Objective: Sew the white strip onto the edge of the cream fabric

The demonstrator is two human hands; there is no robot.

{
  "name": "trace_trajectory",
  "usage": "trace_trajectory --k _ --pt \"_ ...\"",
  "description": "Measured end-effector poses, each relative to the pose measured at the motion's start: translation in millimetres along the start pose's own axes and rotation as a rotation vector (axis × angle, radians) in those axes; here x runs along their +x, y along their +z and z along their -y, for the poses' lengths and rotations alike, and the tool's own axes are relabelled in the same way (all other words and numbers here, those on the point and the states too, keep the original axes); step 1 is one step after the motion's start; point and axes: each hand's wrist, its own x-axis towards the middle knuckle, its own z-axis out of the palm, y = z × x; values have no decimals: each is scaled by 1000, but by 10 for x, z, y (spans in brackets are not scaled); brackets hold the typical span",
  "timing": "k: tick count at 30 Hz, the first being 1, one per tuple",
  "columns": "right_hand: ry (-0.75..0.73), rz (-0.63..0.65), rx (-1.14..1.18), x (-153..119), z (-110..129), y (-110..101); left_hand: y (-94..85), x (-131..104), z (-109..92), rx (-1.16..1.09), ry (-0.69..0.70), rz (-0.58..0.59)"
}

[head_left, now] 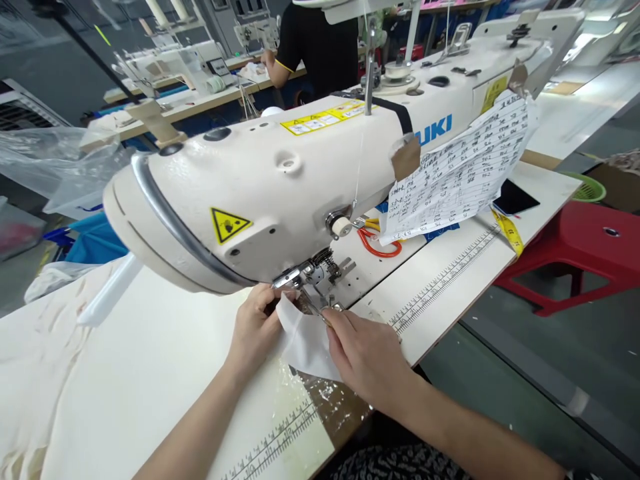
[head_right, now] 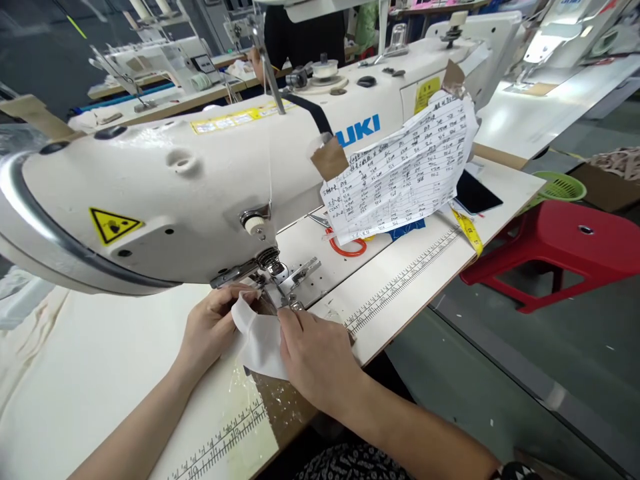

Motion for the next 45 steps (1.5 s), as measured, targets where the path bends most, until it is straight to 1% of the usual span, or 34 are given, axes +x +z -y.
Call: trace_trajectory --k 3,11,23,32,38,41,45 --pt "3 -22 -7 -6 -11 18 0 4 1 -10 -34 -5" --pt "19 10 -22 8 -9 21 -1 2 -7 -52 -62 5" --pt "27 -3 -21 26 7 33 5 15 -15 -37 -38 -7" --pt "32 -9 -43 41 9 56 -11 21 -4 10 -40 42" --pt "41 24 -37 38 15 43 -7 17 33 -24 -92 36" --pt "34 5 -13 29 4 44 -7 16 35 -11 -105 36" --pt "0 -64 61 4 -19 49 -10 15 21 7 -87 31"
